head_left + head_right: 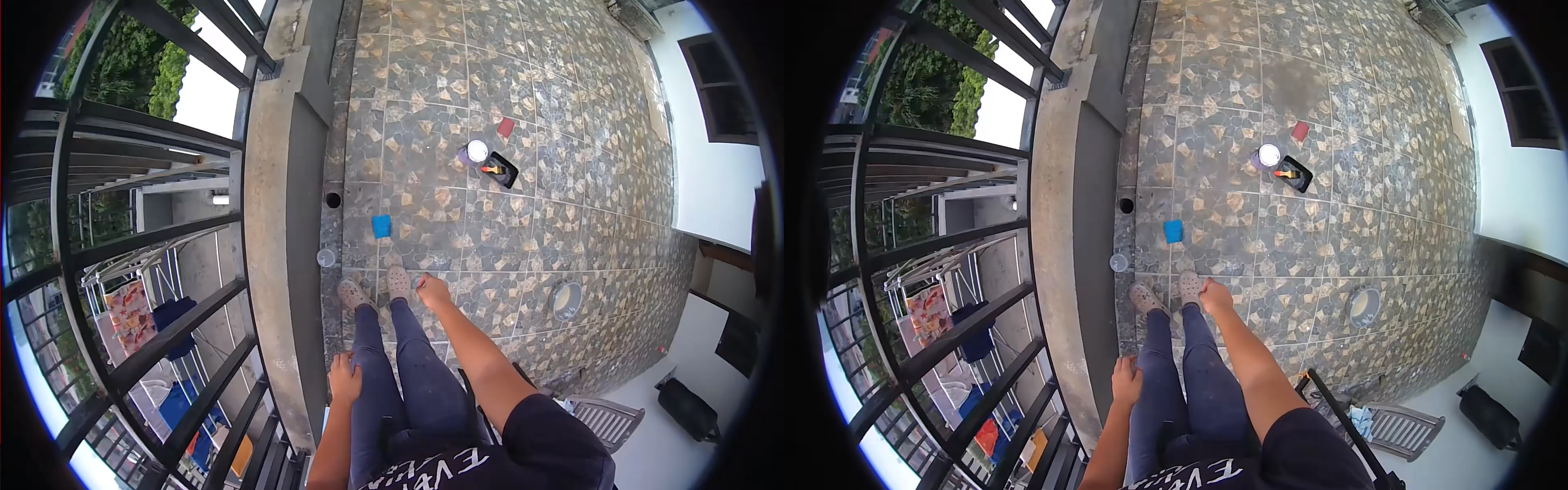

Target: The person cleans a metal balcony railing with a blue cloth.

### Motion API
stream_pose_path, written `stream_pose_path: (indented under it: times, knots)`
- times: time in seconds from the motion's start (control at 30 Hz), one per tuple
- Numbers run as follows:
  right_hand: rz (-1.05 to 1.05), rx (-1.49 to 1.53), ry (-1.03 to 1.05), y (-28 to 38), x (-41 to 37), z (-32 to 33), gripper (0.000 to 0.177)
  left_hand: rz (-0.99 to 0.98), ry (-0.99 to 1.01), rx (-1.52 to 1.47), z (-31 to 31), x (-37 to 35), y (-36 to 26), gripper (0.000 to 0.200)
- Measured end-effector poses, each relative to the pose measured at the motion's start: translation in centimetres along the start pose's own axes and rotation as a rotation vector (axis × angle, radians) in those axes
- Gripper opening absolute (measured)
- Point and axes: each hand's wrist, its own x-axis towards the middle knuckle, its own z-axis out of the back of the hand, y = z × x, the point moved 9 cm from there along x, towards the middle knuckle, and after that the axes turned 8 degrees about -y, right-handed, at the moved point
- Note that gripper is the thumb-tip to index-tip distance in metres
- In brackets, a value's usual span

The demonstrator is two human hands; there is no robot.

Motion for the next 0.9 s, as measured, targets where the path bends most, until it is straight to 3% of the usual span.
stream_pose_path:
  times: [0.1,0.17,0.27,0.3,0.4,0.6,0.7,0.8,0.9]
  knots:
    - [0.151,0.015,-0.092,2.1,6.1,-2.9,0.017,0.009,0.054,0.089,-4.1,3.7,0.1,0.043]
    - [0.092,0.056,-0.044,1.8,10.8,-6.2,0.015,0.010,0.074,0.144,-6.7,6.4,-0.5,0.049]
    - [0.109,0.023,-0.059,1.8,18.8,-10.8,0.019,-0.055,-0.068,0.091,-8.5,10.3,-2.2,0.058]
    - [0.135,-0.005,-0.075,2.0,21.4,-12.3,0.022,-0.063,-0.040,0.260,-8.2,11.6,-3.3,0.066]
    - [-0.012,-0.084,-0.060,1.7,28.1,-16.6,0.043,0.026,-0.127,0.263,-6.6,14.6,-3.7,0.069]
    - [-0.089,-0.140,-0.227,3.9,35.5,-21.3,0.083,-0.016,0.007,0.276,-7.7,16.6,-4.4,0.066]
    - [-0.241,-0.236,-0.164,5.0,35.6,-22.6,0.086,-0.003,-0.007,0.296,-7.3,17.0,-4.0,0.063]
    - [-0.139,-0.246,-0.263,1.7,39.0,-26.3,0.074,0.009,-0.015,0.276,-6.9,17.2,-3.1,0.060]
    - [-0.140,-0.175,-0.233,0.8,38.2,-27.6,0.052,0.019,0.005,0.252,-6.7,17.1,-2.9,0.057]
